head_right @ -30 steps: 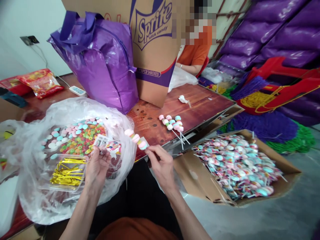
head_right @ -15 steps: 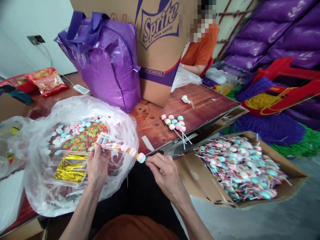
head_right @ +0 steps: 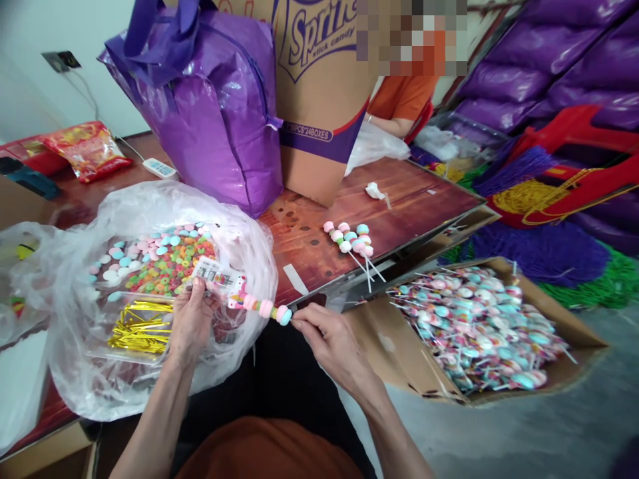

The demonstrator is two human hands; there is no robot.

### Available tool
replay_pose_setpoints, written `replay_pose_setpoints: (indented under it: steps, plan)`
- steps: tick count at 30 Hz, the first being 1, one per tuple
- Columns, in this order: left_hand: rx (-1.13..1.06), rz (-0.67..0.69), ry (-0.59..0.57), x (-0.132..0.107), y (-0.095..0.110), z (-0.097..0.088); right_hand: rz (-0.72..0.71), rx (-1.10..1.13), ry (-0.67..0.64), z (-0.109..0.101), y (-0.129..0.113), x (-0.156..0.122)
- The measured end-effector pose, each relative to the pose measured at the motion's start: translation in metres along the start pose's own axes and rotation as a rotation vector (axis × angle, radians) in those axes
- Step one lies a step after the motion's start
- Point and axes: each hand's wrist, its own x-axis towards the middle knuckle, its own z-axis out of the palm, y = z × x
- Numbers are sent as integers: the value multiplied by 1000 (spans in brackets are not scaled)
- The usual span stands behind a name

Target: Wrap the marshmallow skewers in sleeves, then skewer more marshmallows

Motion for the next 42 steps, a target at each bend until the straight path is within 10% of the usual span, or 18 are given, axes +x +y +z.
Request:
replay_pose_setpoints:
  steps: [24,36,42]
  plan:
    - [141,67,70,-5,-1,2,-122,-12,127,12,-4,-3]
    - [195,107,126,-8,-1,1,141,190,207,29,-3,-4]
    - [176,66,30,-8,4,2,257,322,41,27,-8,0]
